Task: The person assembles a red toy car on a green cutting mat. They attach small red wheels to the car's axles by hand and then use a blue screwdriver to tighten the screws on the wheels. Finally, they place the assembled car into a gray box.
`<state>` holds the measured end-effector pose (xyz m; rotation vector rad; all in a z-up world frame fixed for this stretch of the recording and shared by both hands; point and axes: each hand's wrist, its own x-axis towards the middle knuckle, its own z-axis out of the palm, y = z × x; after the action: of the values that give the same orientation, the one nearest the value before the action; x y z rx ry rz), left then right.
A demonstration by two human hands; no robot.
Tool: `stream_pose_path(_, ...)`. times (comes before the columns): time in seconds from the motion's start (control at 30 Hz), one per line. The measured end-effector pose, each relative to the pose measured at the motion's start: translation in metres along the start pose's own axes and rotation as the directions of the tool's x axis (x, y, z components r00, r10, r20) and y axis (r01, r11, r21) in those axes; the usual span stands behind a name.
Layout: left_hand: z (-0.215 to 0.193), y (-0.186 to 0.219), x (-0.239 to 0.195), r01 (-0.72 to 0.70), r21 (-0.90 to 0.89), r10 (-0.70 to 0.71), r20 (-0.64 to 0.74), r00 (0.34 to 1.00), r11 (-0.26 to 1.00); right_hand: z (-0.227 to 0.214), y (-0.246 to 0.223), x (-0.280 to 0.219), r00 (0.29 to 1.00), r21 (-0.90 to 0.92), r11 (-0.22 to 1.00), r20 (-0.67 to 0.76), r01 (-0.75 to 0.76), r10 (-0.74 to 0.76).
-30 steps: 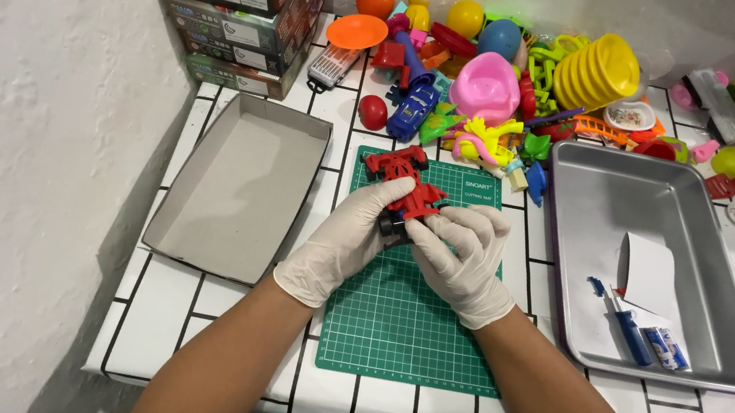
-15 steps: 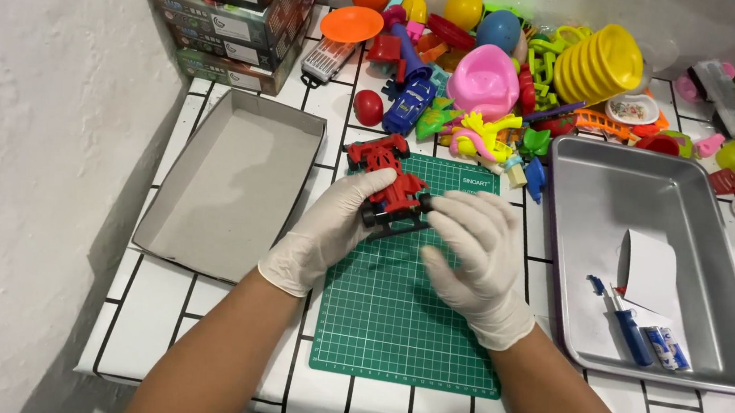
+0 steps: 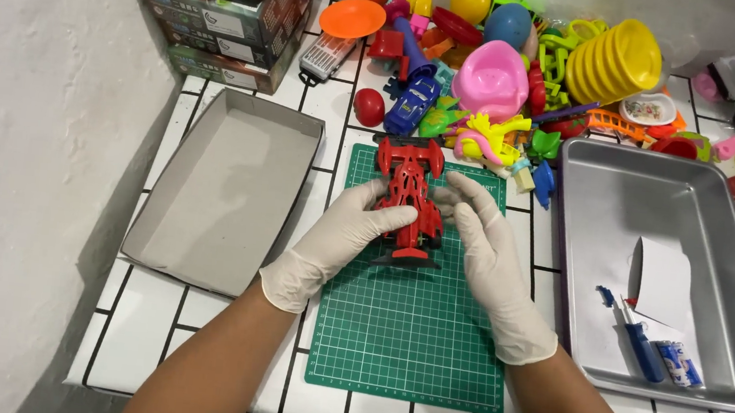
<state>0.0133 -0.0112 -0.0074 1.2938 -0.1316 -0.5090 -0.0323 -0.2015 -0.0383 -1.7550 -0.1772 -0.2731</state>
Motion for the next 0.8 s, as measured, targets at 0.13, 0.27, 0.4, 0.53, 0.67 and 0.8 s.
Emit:
stream_pose_path(0.13,0.001,-0.004,-0.001,-0.021,-0.001,0.021,-0.043,0.999,1.000,-0.005,-0.002,-0.001,0.979,0.127,0.977,0.127,-0.174,0.158)
stream_pose_path(0.27,0.005,-0.003,-0.001,-0.087,-0.040,0.083,-0.091,0.992,0.995,0.002,-0.018,-0.003,0.927,0.317,0.902,0.327,-0.293,0.186)
stream_pose_path(0.4,0.004,-0.007,0.001,-0.116,-0.044,0.112,-0.095,0.989,0.992,0.018,-0.021,-0.008,0.932,0.298,0.909,0.303,-0.290,0.198)
stream_pose_path(0.53,0.005,-0.001,-0.001,-0.091,-0.032,0.087,-0.108,0.990,0.995,0.019,-0.018,-0.009,0.923,0.253,0.908,0.280,-0.335,0.263)
stream_pose_path(0.67,0.004,-0.004,-0.001,-0.111,-0.033,0.106,-0.108,0.988,0.993,0.025,-0.017,-0.007,0.932,0.265,0.909,0.258,-0.321,0.254)
stream_pose_path(0.8,0.003,-0.008,0.002,-0.117,-0.038,0.112,-0.100,0.989,0.992,0.026,-0.015,-0.006,0.941,0.277,0.910,0.231,-0.307,0.247)
